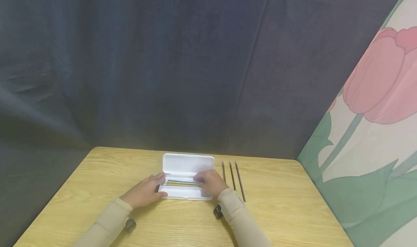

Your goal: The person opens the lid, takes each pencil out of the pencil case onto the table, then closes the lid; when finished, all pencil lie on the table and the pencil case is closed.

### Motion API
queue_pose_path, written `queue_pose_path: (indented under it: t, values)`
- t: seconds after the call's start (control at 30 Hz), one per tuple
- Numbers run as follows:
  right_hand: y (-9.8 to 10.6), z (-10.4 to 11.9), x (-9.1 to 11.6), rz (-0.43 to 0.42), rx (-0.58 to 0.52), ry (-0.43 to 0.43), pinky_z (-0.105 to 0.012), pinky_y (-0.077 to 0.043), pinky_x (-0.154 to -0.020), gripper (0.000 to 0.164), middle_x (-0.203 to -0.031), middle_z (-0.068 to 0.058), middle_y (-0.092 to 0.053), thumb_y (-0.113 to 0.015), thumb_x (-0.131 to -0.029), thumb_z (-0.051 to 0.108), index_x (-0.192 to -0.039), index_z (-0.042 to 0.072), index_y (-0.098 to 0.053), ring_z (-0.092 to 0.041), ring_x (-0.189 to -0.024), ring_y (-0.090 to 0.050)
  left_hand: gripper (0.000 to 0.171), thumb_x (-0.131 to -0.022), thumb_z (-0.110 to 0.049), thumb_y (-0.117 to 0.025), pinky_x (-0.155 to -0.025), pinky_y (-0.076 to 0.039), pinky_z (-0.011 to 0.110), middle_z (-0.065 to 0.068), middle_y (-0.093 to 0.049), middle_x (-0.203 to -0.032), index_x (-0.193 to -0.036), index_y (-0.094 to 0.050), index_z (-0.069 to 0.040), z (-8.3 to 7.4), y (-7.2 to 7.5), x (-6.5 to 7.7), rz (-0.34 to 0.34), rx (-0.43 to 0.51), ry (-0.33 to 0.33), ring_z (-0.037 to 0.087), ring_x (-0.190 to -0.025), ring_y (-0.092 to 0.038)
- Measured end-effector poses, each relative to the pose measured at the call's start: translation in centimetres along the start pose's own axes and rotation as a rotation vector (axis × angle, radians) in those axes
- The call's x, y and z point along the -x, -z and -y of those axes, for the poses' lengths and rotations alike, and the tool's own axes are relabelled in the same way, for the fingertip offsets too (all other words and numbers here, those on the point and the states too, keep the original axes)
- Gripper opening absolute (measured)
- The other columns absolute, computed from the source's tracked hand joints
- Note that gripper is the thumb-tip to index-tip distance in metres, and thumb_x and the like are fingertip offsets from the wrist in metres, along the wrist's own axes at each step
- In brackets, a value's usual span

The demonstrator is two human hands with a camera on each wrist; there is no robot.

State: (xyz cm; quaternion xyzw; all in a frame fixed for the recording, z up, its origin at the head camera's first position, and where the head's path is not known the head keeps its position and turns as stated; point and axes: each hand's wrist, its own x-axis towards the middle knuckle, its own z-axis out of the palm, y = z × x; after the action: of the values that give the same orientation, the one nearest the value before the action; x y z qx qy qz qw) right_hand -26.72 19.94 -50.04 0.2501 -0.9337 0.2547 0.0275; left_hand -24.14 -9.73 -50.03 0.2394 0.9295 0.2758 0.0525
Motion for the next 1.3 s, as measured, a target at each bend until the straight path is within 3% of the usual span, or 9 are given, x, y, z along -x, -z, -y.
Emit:
queue_pose_path:
  t: [0.27,0.5,0.63,0.8,0.9,1.0,1.13,1.3]
  values:
    - [-0.1,0.1,-0.4,0.041,-0.007,-0.007,-0.021,-0.06,-0.075,0.024,-0.094,0.0,-0.079,-0.073,-0.085,-0.007,-0.1,0.011,-0.079,-0.014,-0.086,-0.073,0.071,-0.095,-0.041,-0.07,-0.122,-0.036,0.057,0.014,-0.041,-0.162,-0.151,-0.047,-0.003,0.0,-0.1,0.1,0.007,-0.008,0.016,0.049,-0.146,-0.039]
    - [-0.1,0.1,0.0,0.016,0.002,0.009,-0.019,-0.058,-0.07,0.026,-0.088,0.003,-0.078,-0.071,-0.085,-0.008,-0.096,0.013,-0.08,-0.004,-0.079,-0.068,0.071,-0.094,-0.042,-0.071,-0.123,-0.035,0.058,0.012,-0.041,-0.162,-0.151,-0.048,-0.005,0.1,-0.5,0.2,0.005,-0.016,0.024,0.047,-0.147,-0.039]
    - [1.0,0.3,1.0,0.015,-0.048,0.001,-0.018,-0.055,-0.065,0.028,-0.086,0.005,-0.075,-0.068,-0.086,-0.009,-0.096,0.015,-0.08,-0.001,-0.075,-0.062,0.071,-0.094,-0.041,-0.071,-0.124,-0.033,0.058,0.013,-0.042,-0.161,-0.15,-0.048,-0.003,0.0,-0.8,0.2,0.003,-0.013,0.007,0.044,-0.148,-0.039]
    - [4.1,0.7,2.8,-0.027,-0.121,-0.031,-0.018,-0.053,-0.064,0.03,-0.088,0.004,-0.074,-0.067,-0.087,-0.007,-0.1,0.017,-0.079,-0.001,-0.075,-0.059,0.072,-0.094,-0.04,-0.071,-0.126,-0.032,0.056,0.015,-0.042,-0.161,-0.15,-0.048,-0.001,0.1,-1.0,0.3,-0.002,-0.011,0.0,0.041,-0.149,-0.039]
    - [6.3,0.5,4.1,-0.106,-0.201,-0.1,-0.019,-0.055,-0.066,0.029,-0.093,-0.003,-0.075,-0.068,-0.089,-0.004,-0.108,0.015,-0.078,-0.004,-0.078,-0.062,0.072,-0.095,-0.041,-0.07,-0.125,-0.034,0.055,0.015,-0.041,-0.161,-0.15,-0.047,-0.001,0.2,-1.0,0.2,0.005,-0.018,-0.002,0.042,-0.148,-0.039]
    - [8.6,-0.6,5.4,-0.244,-0.294,-0.201,-0.019,-0.056,-0.067,0.03,-0.099,-0.012,-0.074,-0.067,-0.091,-0.003,-0.117,0.01,-0.075,-0.008,-0.082,-0.066,0.073,-0.095,-0.042,-0.07,-0.123,-0.036,0.056,0.015,-0.04,-0.162,-0.151,-0.046,-0.002,0.3,-0.7,0.0,0.006,-0.026,-0.011,0.045,-0.147,-0.04]
    - [10.7,-2.9,7.0,-0.37,-0.308,-0.375,-0.019,-0.056,-0.066,0.035,-0.105,-0.018,-0.071,-0.065,-0.094,-0.001,-0.128,0.006,-0.069,-0.012,-0.087,-0.066,0.073,-0.095,-0.042,-0.07,-0.123,-0.036,0.055,0.014,-0.039,-0.163,-0.152,-0.045,-0.004,0.3,-0.3,-0.4,0.003,-0.01,-0.001,0.044,-0.148,-0.038]
    - [10.2,-5.9,8.7,-0.298,-0.19,-0.576,-0.023,-0.047,-0.056,0.037,-0.104,-0.016,-0.07,-0.058,-0.096,0.006,-0.132,0.002,-0.064,-0.012,-0.073,-0.059,0.074,-0.094,-0.039,-0.073,-0.124,-0.036,0.054,0.013,-0.038,-0.163,-0.152,-0.045,-0.004,0.0,0.0,-0.2,0.015,0.037,0.04,0.038,-0.151,-0.037]
